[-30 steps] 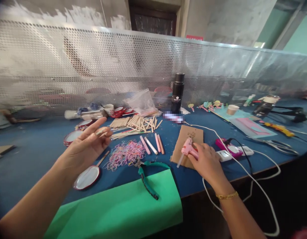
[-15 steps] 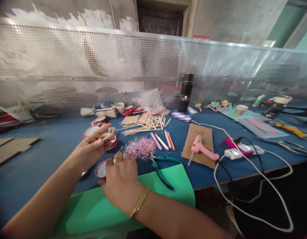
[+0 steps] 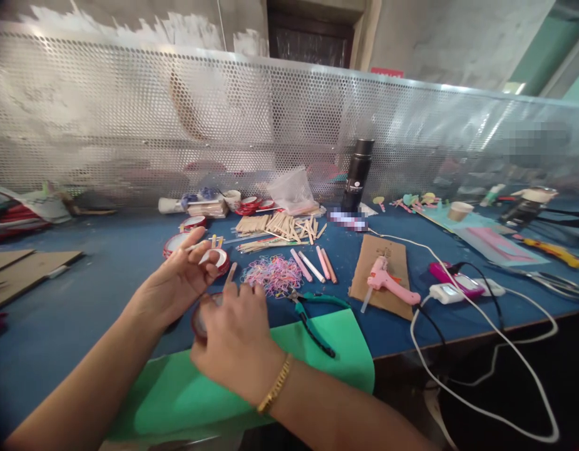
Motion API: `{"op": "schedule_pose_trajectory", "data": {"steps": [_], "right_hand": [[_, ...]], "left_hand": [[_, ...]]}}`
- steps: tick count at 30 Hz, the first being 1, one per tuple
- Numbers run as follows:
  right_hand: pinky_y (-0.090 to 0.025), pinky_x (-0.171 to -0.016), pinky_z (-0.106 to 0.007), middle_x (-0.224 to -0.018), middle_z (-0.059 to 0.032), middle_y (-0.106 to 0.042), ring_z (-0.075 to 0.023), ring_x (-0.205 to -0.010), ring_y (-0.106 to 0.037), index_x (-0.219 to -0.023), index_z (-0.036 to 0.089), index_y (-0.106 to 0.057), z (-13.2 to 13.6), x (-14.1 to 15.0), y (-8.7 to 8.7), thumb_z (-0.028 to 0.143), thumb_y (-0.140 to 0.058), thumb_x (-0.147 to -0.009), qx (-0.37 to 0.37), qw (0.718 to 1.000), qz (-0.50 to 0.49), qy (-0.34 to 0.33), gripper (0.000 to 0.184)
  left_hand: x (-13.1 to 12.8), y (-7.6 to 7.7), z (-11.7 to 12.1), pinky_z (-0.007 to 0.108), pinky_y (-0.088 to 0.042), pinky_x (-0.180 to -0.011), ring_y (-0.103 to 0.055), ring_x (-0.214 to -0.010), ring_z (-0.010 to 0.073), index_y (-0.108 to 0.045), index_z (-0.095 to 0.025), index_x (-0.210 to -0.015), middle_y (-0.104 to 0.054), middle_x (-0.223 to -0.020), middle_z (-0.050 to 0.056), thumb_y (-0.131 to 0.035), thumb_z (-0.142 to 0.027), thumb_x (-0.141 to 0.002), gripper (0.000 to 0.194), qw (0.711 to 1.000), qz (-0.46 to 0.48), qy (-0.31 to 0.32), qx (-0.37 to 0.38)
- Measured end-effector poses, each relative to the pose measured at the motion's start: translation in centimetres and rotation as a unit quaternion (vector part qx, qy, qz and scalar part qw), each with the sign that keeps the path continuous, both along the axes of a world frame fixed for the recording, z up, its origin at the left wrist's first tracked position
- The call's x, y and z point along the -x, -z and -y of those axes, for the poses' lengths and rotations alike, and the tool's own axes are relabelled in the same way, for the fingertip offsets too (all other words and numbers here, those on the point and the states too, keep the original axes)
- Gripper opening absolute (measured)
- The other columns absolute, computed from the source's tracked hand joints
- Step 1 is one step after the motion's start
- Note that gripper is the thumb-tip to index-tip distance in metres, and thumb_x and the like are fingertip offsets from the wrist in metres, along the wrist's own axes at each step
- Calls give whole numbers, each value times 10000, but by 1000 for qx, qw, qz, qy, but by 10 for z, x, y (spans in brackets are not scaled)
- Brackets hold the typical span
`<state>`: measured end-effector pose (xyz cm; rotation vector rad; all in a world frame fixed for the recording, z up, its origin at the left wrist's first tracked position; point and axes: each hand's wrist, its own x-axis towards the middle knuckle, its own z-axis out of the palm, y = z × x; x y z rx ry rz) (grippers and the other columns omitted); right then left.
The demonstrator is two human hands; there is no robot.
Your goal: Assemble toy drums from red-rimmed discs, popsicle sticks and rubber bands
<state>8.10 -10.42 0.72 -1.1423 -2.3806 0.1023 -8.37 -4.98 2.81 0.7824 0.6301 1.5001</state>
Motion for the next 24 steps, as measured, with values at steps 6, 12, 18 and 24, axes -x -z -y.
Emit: {"op": "schedule_pose_trajectory", "data": {"steps": [6, 12, 18, 24], "right_hand": [[-345, -1174, -545, -1408, -179, -616, -322, -1305, -544, -1503, 132, -459, 11, -77, 14, 297, -638, -899, -96, 991, -91, -31, 652], [-289, -1210, -487, -1459, -136, -621, -276, -1349, -535, -1489, 147, -469, 7, -107, 20, 264, -610, -943, -149, 982, -92, -73, 576], [-287, -1197, -487, -1459, -125, -630, -275, -1342, -539, -1486, 153, -489, 7, -109, 20, 292, -596, -971, -153, 981, -87, -84, 544], [-285, -1195, -487, -1459, -123, -631, -274, -1337, -538, -1477, 149, -499, 3, -111, 21, 299, -591, -975, -157, 981, -82, -76, 531]], "left_hand": [[-21, -2, 11, 190, -611, -705, -761, -868, 115, -673, -314, -1336, -829, -966, -41, -794, -274, -912, 444, 995, 80, 5, 63], [-59, 11, 13, 197, -620, -677, -775, -828, 120, -630, -289, -1396, -829, -981, -30, -828, -219, -866, 570, 992, 64, 51, 93], [-75, 12, 12, 226, -635, -710, -782, -860, 134, -624, -294, -1404, -825, -1024, -36, -828, -219, -855, 591, 992, 37, 62, 101], [-76, 14, 13, 230, -633, -708, -779, -863, 136, -648, -288, -1374, -819, -1031, -29, -816, -232, -863, 541, 992, 32, 66, 98]]}}
